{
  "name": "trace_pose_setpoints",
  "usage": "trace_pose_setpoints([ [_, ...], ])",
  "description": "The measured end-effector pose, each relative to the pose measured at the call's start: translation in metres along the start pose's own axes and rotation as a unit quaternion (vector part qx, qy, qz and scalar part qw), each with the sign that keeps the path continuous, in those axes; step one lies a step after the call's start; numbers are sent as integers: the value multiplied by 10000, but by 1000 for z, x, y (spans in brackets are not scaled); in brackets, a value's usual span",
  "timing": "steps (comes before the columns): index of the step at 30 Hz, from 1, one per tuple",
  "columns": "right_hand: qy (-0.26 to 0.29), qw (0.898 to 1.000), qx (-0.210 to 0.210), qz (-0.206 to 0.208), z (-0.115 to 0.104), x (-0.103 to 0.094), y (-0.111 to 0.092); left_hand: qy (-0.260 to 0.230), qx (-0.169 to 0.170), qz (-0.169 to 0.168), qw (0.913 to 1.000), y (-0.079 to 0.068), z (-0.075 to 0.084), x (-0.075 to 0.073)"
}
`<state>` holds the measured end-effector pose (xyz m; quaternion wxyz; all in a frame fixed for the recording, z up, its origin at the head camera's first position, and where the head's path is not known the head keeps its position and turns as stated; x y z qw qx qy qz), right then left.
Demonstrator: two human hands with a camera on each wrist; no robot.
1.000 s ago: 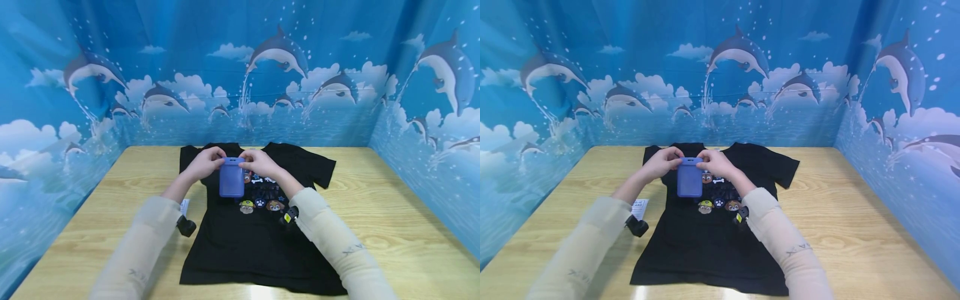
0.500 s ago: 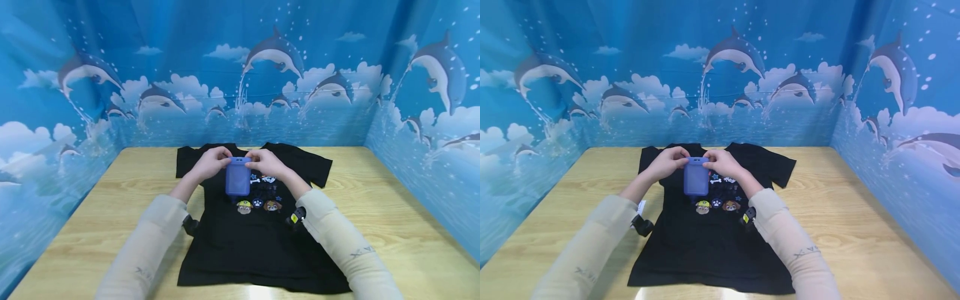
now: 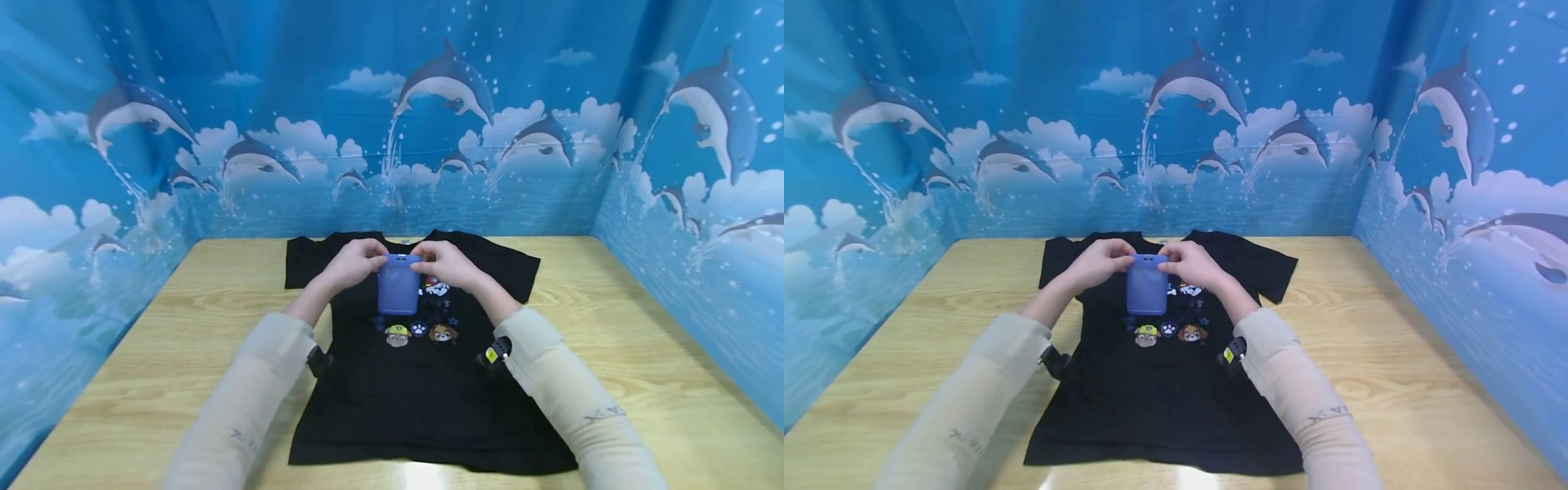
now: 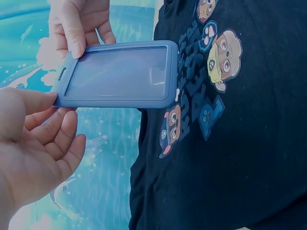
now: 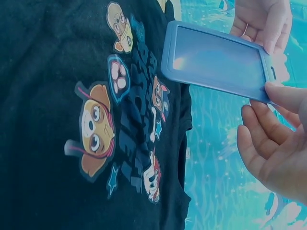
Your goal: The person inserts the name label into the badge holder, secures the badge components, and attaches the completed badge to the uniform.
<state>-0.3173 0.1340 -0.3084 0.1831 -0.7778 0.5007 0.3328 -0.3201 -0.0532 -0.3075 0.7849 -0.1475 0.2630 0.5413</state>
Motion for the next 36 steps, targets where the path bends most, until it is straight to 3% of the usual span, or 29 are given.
trace_pose_setpoints([
  [16, 180, 9998, 19, 18, 7, -5, -6, -225, 86, -262, 9994, 3, 2, 12],
  [24, -77, 9999, -128, 10, 3, -3, -5, -317, -56, -389, 9987, 3, 4, 16],
  [36, -93, 9998, -192, -14, 2, 0, -3, -560, -161, 100, 9983, 4, 1, 17],
])
Point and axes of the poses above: each hand's wrist, its own y-axis towards the middle knuckle, its own x-axis out of the palm, z = x × y, the point moved 3 cm from there along y, towards the middle knuckle, and after that the axes turned 3 degrees about -y, right-handed, at the moved point
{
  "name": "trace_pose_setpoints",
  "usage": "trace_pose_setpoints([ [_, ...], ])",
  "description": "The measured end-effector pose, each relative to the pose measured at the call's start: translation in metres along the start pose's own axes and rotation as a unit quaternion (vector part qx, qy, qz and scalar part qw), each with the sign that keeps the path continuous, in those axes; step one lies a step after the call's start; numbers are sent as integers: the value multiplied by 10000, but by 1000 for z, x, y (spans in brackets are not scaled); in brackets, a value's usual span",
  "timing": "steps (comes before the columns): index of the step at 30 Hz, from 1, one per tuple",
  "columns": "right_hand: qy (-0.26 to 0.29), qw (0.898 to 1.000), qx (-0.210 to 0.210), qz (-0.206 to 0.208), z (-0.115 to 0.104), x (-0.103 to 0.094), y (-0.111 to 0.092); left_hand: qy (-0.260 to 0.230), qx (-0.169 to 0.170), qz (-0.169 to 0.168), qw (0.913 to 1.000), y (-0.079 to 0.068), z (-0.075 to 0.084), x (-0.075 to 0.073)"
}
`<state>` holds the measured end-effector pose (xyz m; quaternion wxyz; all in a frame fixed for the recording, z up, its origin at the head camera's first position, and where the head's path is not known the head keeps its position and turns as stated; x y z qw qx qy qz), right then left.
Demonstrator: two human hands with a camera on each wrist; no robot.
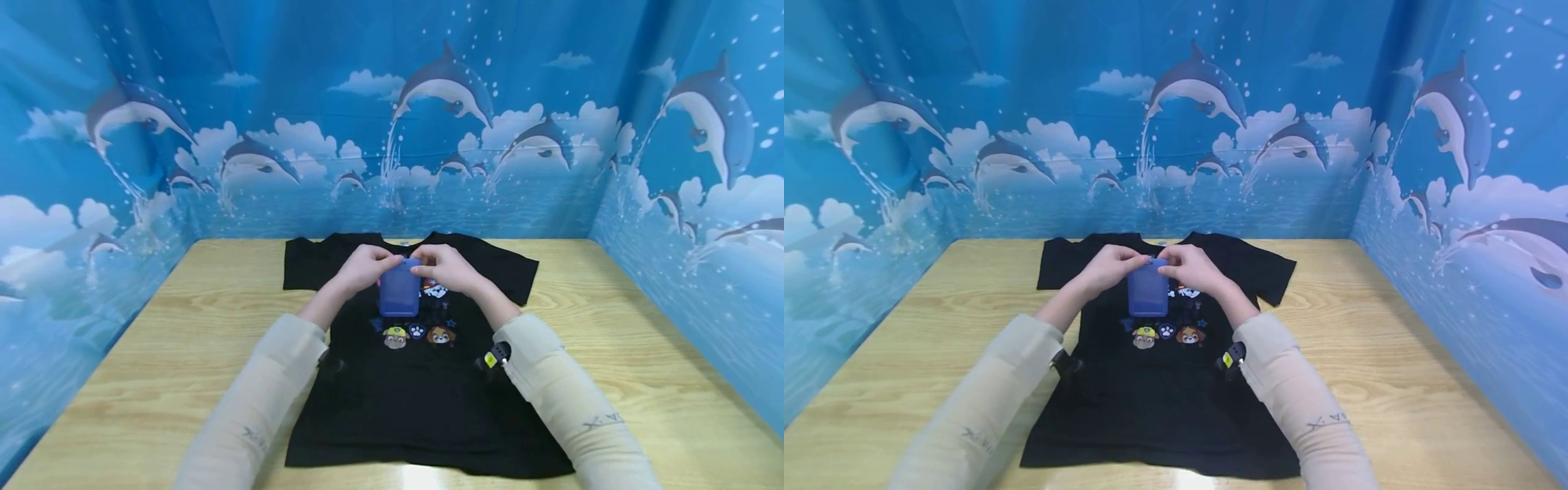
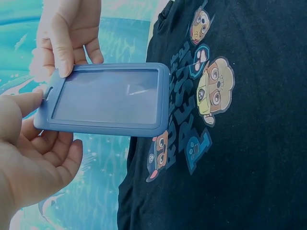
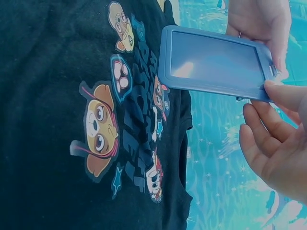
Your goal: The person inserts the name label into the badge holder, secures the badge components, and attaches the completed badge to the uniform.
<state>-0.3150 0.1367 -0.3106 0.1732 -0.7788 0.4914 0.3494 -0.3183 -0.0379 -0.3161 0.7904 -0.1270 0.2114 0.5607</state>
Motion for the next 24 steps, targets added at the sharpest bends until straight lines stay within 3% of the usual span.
trace_pose_setpoints([
  [24, 115, 9999, 85, 32, -2, 1, 3, 18, 153, 578, 9982, -1, 2, -3],
])
Point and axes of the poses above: each hand's wrist, its own y-axis towards the middle knuckle, its own x-axis out of the palm, z = x × y, the point moved 3 cm from there along y, towards the middle knuckle, and after that the axes turned 3 degrees about -y, right-handed, at the moved point
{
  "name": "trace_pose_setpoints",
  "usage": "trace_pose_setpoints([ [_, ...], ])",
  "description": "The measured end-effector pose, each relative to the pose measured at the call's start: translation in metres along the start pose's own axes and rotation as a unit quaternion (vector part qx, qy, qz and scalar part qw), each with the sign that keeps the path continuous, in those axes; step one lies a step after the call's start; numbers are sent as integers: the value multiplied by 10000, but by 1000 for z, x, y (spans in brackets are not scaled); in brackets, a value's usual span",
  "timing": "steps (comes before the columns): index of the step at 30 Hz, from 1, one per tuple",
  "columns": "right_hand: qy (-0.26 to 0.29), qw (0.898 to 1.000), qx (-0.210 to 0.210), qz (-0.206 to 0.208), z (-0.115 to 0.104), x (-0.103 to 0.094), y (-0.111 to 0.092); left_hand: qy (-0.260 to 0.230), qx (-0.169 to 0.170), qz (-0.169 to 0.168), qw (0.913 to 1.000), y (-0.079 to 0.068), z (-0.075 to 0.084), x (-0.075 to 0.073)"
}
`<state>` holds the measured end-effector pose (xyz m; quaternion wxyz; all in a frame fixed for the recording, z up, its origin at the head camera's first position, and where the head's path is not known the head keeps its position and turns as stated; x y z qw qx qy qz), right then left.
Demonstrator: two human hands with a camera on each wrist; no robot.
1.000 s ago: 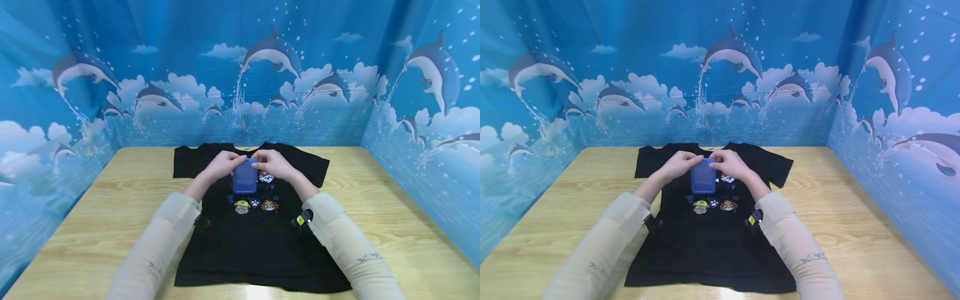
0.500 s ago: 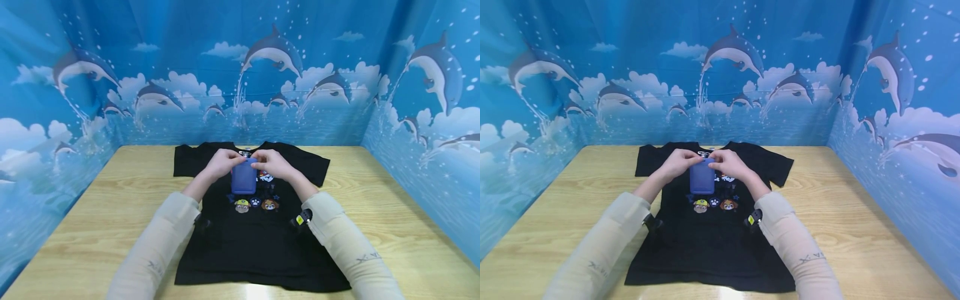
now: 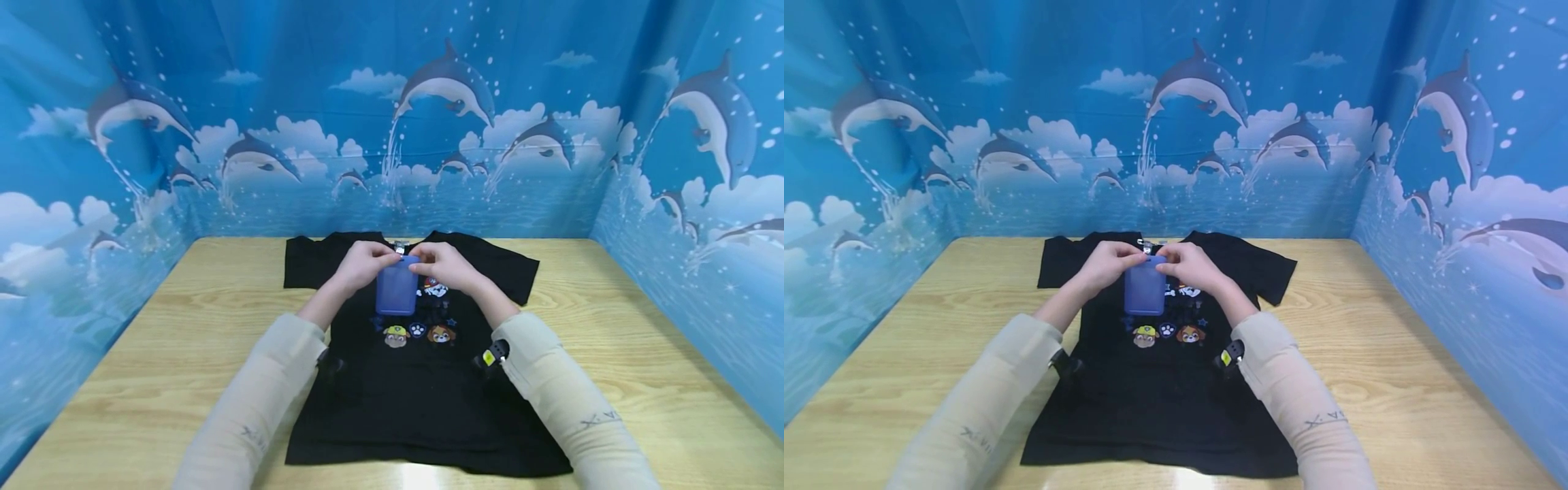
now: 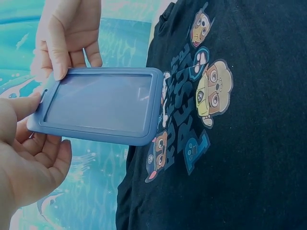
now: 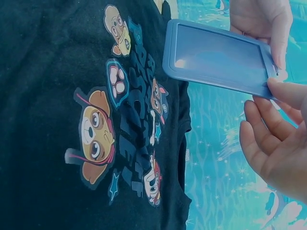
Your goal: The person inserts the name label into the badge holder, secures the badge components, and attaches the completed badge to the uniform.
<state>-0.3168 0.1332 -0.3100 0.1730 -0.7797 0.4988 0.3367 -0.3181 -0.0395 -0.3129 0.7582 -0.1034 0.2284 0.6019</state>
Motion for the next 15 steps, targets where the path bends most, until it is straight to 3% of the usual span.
trace_pose_setpoints([
  [8, 361, 9993, 123, 40, 0, -2, -1, -67, 128, 62, 9999, -1, 1, -2],
  [15, 871, 9947, 477, 263, 1, -7, 1, -174, 161, -80, 9997, -1, 2, -1],
])
Point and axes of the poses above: each hand's wrist, its own y-axis towards the middle knuckle, its own x-axis out of the palm, z = x × y, the point moved 3 cm from there along y, towards the middle knuckle, and after that the axes turned 3 degrees about -y, right-handed, at the moved point
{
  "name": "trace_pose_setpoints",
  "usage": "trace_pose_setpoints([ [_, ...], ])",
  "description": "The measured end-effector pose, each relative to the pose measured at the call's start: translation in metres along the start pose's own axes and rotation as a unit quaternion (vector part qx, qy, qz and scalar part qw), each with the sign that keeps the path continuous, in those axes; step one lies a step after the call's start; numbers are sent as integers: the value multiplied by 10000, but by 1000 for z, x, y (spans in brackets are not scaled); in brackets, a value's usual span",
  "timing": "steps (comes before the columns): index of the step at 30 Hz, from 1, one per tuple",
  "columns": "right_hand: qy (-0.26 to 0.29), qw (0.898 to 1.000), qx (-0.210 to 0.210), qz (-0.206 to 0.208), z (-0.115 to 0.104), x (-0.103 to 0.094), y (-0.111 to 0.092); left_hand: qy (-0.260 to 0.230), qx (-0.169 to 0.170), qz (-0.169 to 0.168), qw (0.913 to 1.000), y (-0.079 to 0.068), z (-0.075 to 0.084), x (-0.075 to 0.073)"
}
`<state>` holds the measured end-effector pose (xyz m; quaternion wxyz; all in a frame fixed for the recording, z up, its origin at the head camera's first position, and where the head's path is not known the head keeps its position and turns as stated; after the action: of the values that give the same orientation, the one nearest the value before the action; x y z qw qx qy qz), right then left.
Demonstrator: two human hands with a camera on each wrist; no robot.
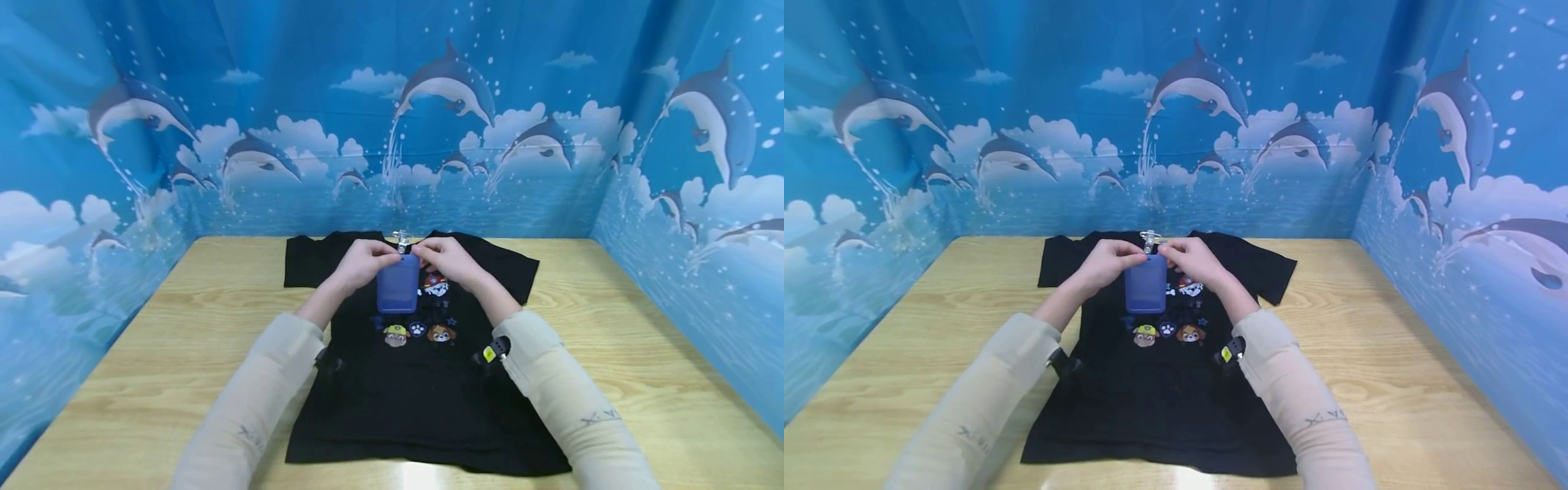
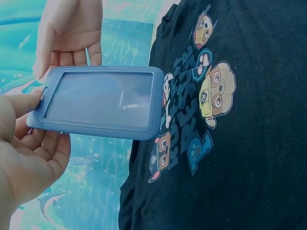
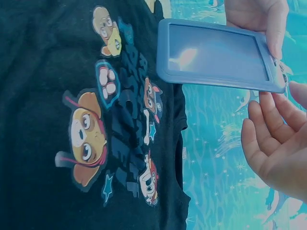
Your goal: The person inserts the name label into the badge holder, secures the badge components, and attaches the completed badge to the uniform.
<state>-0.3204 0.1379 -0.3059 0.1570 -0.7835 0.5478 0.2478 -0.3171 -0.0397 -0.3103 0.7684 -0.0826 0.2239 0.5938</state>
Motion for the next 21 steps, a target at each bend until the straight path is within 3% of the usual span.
trace_pose_setpoints([
  [11, 580, 9976, 376, 29, -1, -3, 5, 238, -58, -383, 9990, -4, 5, 0],
  [21, 870, 9954, 387, -124, -1, 0, 4, 439, 57, -773, 9960, -5, 4, -1],
])
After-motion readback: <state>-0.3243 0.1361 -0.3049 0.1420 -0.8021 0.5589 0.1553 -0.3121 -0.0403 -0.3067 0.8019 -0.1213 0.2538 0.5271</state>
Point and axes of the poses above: each hand's wrist, its own y-axis towards the middle knuckle, its own x-axis out of the palm, z = x × y, the point moved 3 cm from there along y, towards the middle knuckle, and after that the axes turned 3 degrees about -y, right-handed, at the moved point
